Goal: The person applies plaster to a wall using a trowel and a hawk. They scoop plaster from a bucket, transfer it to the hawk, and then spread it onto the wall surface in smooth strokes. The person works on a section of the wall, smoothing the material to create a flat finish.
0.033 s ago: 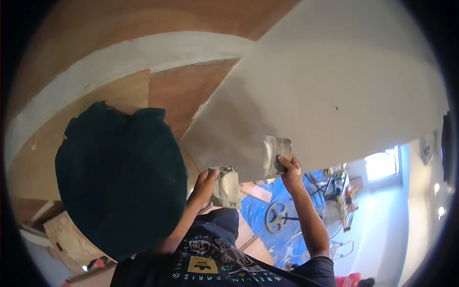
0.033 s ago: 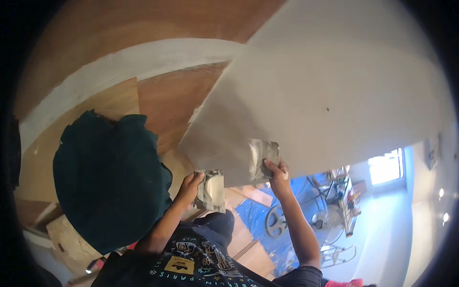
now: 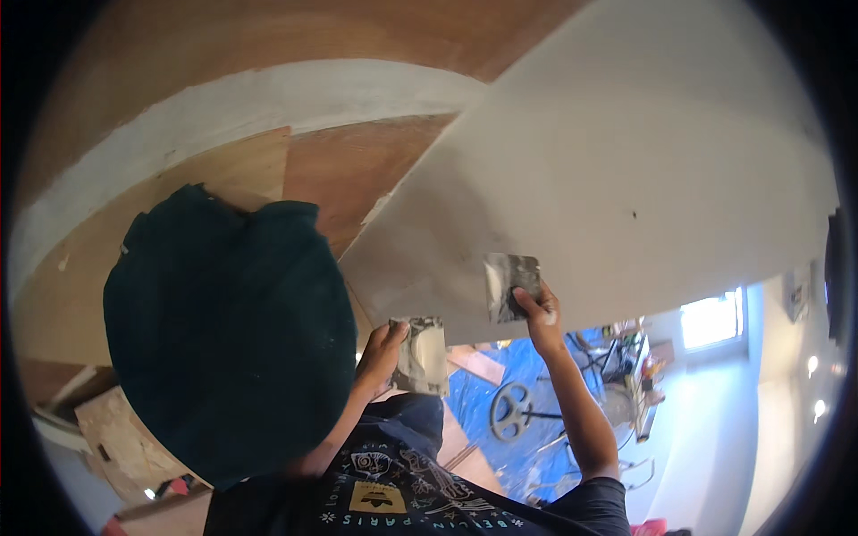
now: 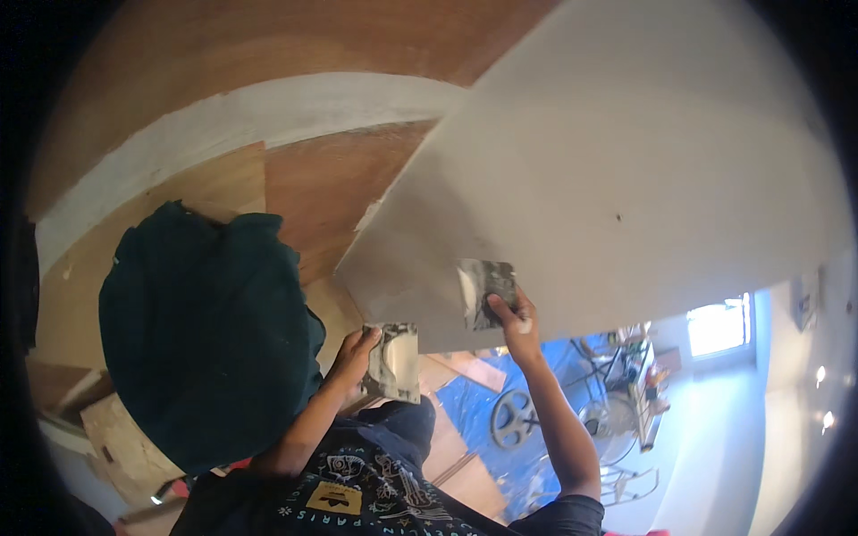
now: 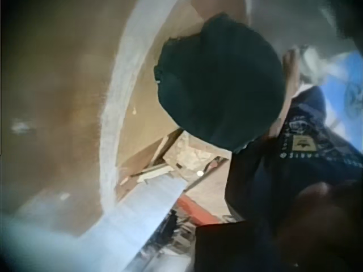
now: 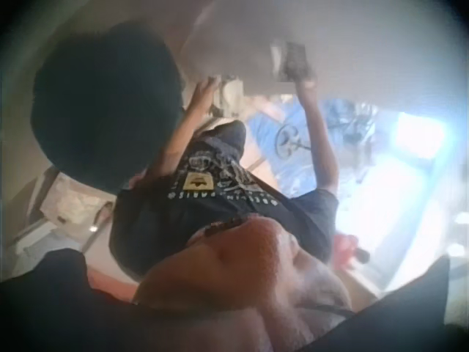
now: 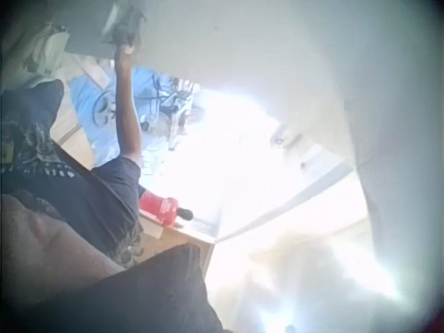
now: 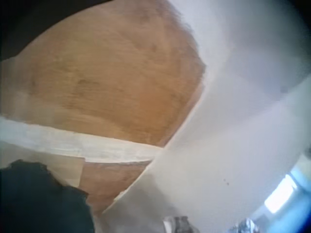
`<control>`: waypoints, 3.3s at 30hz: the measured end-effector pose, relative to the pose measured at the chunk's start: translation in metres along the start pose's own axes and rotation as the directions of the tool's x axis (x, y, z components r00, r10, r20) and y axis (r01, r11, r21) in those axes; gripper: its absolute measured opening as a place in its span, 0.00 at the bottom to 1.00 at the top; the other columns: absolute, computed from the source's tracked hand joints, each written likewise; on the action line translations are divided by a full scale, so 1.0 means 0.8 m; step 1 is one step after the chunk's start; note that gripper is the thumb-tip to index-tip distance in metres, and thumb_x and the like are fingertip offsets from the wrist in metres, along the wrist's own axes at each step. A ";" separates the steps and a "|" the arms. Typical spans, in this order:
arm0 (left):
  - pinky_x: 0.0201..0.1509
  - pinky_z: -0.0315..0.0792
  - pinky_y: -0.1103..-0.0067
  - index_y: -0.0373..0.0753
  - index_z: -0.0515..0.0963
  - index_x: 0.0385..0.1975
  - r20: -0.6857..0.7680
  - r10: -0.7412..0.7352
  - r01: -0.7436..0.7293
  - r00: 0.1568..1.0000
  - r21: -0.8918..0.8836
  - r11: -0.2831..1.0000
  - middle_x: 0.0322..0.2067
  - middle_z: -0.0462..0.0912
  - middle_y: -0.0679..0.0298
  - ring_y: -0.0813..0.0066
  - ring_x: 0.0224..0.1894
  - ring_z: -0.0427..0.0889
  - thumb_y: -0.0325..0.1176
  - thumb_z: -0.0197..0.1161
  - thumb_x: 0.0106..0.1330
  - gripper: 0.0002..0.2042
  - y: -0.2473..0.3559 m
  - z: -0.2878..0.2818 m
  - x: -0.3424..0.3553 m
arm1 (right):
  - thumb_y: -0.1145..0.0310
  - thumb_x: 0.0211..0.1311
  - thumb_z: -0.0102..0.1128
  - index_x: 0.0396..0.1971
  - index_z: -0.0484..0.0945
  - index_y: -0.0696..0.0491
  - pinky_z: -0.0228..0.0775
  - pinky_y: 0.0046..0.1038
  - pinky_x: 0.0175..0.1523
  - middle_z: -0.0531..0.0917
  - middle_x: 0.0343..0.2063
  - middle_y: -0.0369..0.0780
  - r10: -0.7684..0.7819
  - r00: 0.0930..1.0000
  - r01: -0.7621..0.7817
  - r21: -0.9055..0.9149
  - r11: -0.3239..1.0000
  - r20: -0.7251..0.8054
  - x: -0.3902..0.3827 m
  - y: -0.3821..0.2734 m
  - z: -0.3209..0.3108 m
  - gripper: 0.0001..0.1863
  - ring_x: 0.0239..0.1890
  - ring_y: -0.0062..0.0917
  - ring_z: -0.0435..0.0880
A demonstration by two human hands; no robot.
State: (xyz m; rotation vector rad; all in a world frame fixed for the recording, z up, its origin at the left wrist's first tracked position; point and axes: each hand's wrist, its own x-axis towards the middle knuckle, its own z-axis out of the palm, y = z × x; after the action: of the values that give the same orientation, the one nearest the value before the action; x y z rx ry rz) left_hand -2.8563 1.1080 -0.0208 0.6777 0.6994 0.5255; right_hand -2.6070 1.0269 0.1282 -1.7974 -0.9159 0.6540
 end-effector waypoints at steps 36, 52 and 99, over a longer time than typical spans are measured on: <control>0.49 0.66 0.76 0.35 0.77 0.42 -0.175 -0.051 0.028 0.983 -0.129 0.991 0.35 0.77 0.68 0.79 0.40 0.71 0.48 0.55 0.74 0.19 -0.103 -0.063 -0.022 | 0.69 0.63 0.50 0.55 0.77 0.52 0.53 0.37 0.73 0.78 0.56 0.37 -0.078 0.492 0.665 -0.432 -0.609 0.867 0.416 0.038 0.149 0.20 0.65 0.29 0.70; 0.50 0.67 0.76 0.33 0.77 0.44 -0.185 -0.023 0.002 0.982 -0.112 0.994 0.36 0.78 0.67 0.78 0.41 0.73 0.48 0.54 0.74 0.20 -0.120 -0.057 -0.032 | 0.71 0.59 0.54 0.45 0.81 0.50 0.63 0.30 0.64 0.82 0.49 0.33 0.023 0.632 0.669 -0.531 -0.520 0.775 0.408 0.044 0.152 0.15 0.57 0.24 0.77; 0.49 0.68 0.78 0.34 0.79 0.40 -0.068 -0.129 0.129 0.989 0.002 0.992 0.34 0.79 0.66 0.79 0.40 0.74 0.50 0.54 0.72 0.21 -0.095 -0.031 -0.021 | 0.69 0.61 0.51 0.62 0.71 0.53 0.53 0.41 0.73 0.73 0.63 0.39 -0.106 0.509 0.747 -0.500 -0.438 0.854 0.224 0.063 0.048 0.27 0.68 0.33 0.66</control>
State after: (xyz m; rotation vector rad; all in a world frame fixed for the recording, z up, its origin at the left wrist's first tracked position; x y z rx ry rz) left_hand -2.8695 1.0563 -0.0823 0.6185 0.8033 0.4287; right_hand -2.5195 1.1819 0.0617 -1.8399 -3.0930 -0.7449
